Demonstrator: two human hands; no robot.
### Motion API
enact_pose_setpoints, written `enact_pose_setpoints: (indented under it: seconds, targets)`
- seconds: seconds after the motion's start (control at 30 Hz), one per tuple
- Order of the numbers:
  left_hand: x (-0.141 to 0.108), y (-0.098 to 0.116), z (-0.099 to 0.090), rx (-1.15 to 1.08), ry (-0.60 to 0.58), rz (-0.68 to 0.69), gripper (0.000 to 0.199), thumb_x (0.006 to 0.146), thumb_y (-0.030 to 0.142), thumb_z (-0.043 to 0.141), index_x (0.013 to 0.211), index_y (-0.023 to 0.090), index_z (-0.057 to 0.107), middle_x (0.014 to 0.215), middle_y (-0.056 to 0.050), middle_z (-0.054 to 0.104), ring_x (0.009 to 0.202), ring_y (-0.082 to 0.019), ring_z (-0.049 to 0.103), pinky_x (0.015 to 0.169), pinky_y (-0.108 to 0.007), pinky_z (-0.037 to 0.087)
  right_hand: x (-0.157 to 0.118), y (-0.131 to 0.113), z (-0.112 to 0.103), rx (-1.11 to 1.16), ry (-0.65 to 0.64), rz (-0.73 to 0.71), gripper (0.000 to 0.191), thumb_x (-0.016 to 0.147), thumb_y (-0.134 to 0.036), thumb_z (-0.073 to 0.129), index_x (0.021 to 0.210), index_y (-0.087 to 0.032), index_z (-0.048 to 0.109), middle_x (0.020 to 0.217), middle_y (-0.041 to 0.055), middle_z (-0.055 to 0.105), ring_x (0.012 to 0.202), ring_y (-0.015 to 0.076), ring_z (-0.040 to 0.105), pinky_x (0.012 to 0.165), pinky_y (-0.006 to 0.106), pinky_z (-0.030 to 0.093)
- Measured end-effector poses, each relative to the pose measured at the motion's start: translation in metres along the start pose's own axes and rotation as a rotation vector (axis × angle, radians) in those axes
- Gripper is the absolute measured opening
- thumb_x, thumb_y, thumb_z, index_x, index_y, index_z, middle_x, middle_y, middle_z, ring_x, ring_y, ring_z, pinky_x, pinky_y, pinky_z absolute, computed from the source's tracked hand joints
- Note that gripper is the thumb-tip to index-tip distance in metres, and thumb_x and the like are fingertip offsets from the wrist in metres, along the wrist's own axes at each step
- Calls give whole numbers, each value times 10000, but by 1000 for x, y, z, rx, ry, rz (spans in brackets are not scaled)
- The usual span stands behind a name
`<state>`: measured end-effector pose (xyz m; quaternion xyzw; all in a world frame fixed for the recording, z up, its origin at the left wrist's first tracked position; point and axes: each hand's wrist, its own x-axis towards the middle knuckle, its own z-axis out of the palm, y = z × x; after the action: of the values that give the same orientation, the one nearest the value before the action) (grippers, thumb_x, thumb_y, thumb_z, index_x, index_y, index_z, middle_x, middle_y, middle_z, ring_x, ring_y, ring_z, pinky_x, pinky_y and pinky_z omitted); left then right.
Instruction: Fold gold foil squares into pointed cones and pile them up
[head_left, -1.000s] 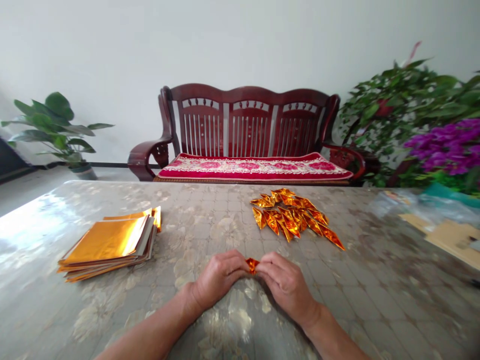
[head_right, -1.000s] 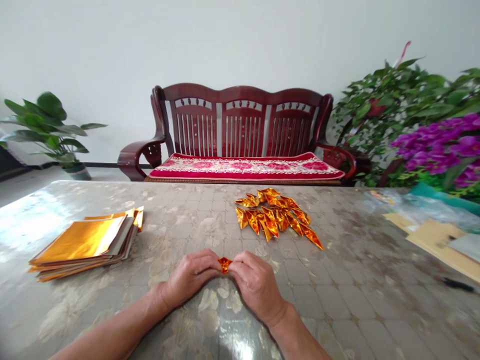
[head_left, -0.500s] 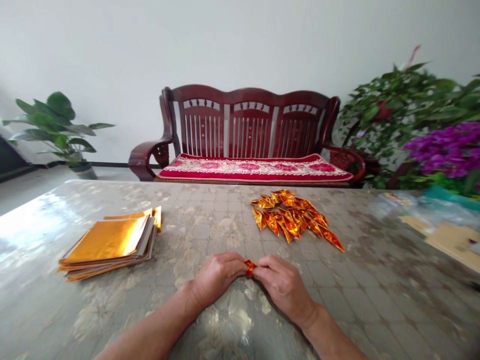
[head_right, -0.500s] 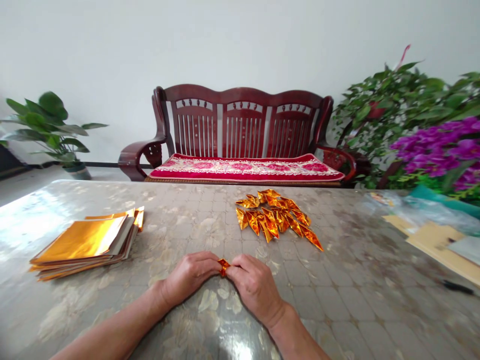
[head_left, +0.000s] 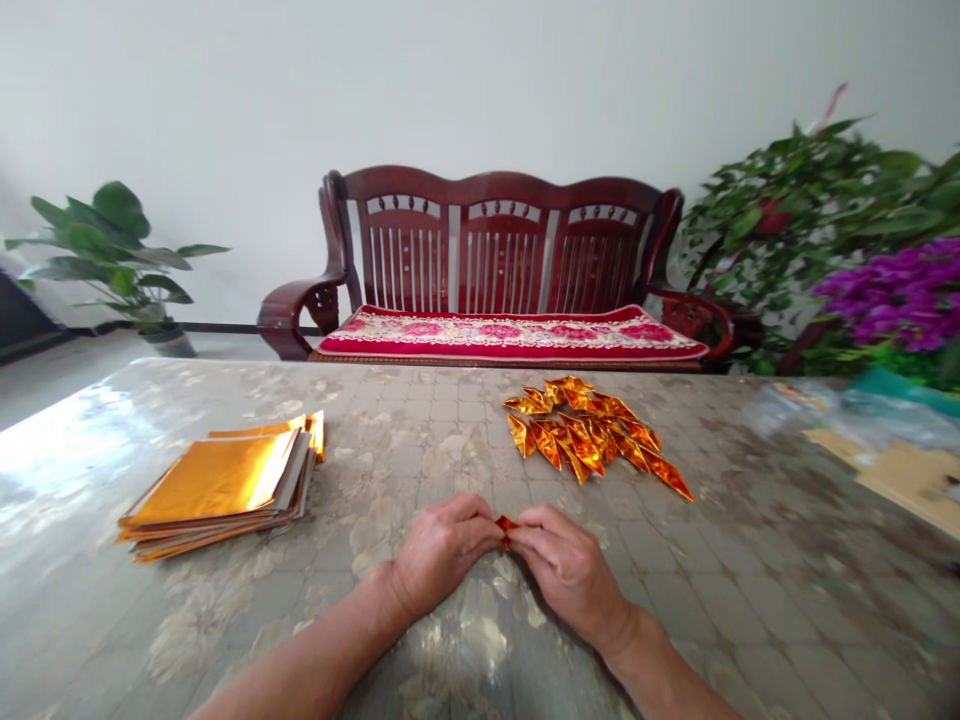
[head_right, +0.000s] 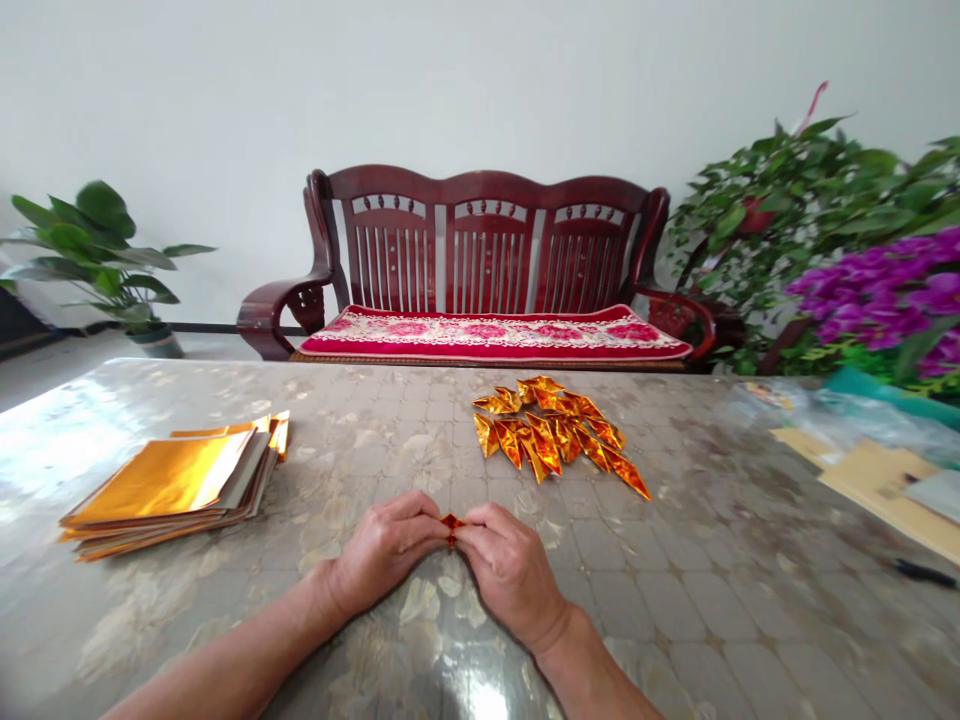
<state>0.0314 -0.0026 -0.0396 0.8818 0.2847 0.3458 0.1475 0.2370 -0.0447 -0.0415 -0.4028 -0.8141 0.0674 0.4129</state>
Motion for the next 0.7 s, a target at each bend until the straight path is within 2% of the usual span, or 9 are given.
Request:
enact_pose_setpoints:
  seconds: [0.4,0.7]
  targets:
    - [-3,-4,1,-255,27,-64,159,930,221,622,818,193,732,773,-18,690,733,-118,651,704,-192,486,-1,0,0,25,12,-61,150,923,-127,603,962,-211,722,942,50,724,835,153,676,746,257,549]
    - [-3,-2,0,-286,37,-18,154,923,188,617,804,182,714,784,-23,718,749,-121,666,733,-200,498,0,-2,-1,3,23,-89,157,925,-128,599,947,-214,729,934,43,742,812,148,684,729,258,549]
